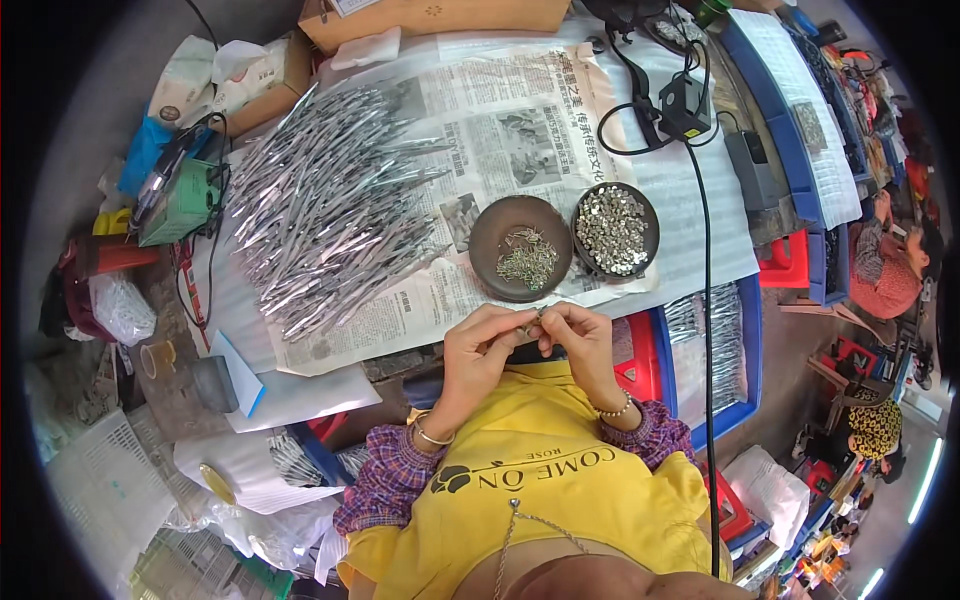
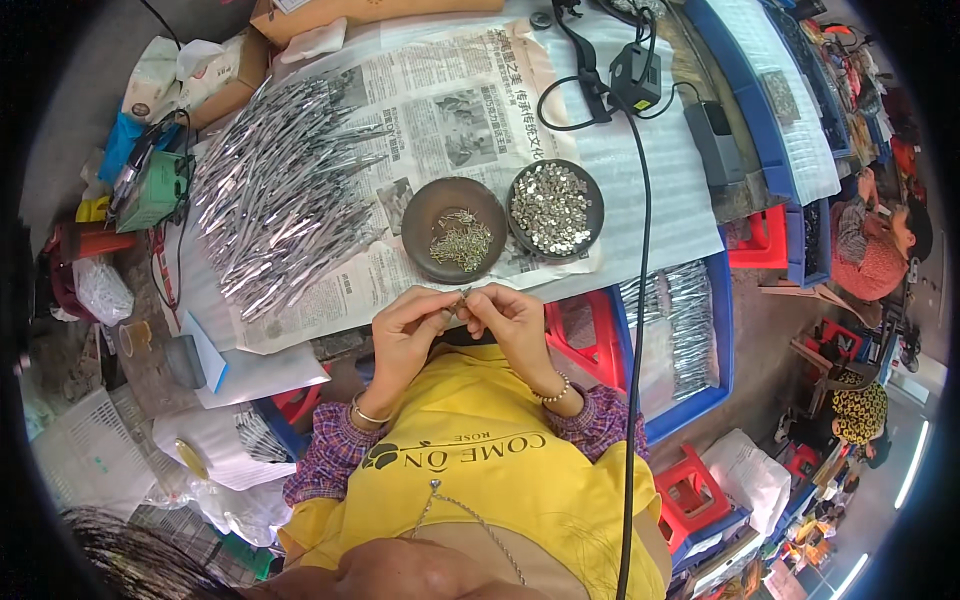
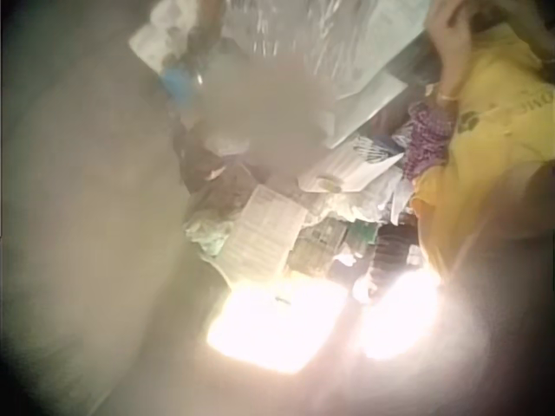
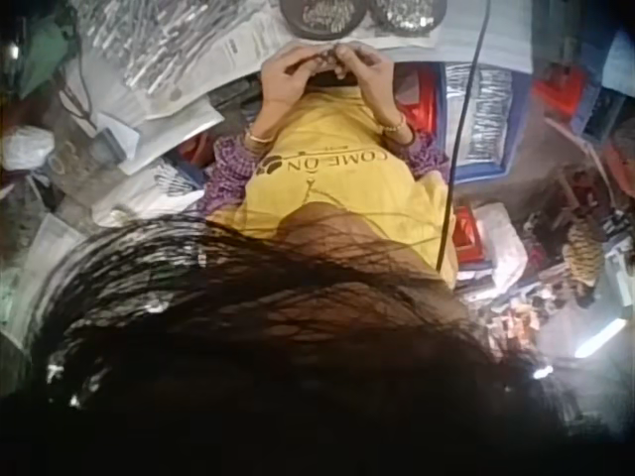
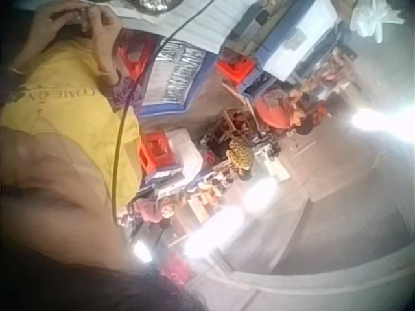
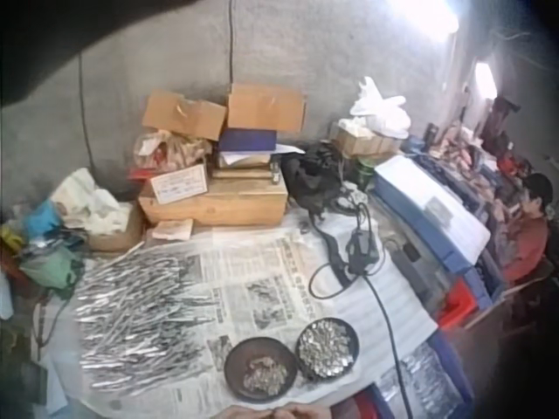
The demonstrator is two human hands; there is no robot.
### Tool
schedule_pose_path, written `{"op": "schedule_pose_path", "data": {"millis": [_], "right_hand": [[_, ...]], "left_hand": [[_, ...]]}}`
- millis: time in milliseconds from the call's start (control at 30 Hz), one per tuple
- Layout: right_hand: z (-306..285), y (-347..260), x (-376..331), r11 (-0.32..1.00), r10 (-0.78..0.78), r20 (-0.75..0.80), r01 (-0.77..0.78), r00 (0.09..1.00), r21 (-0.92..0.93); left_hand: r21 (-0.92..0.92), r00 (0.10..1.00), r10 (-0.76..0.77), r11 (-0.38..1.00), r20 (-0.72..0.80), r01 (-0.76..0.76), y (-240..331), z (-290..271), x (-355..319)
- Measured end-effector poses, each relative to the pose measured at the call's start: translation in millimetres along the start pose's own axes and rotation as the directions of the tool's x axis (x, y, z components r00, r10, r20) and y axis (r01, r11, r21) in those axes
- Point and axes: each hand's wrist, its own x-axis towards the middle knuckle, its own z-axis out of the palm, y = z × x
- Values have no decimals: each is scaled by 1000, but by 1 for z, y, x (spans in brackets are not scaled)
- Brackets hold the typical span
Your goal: The person assembles small metal components by picking up parts from bowls on the table and fitting them together by hand.
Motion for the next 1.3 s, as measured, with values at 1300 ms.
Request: {"op": "schedule_pose_path", "data": {"millis": [1300], "right_hand": [[-8,-7,6,948,-182,3,176,983,-265]], "left_hand": [[-48,981,-183,981,70,187,0,1,0]]}}
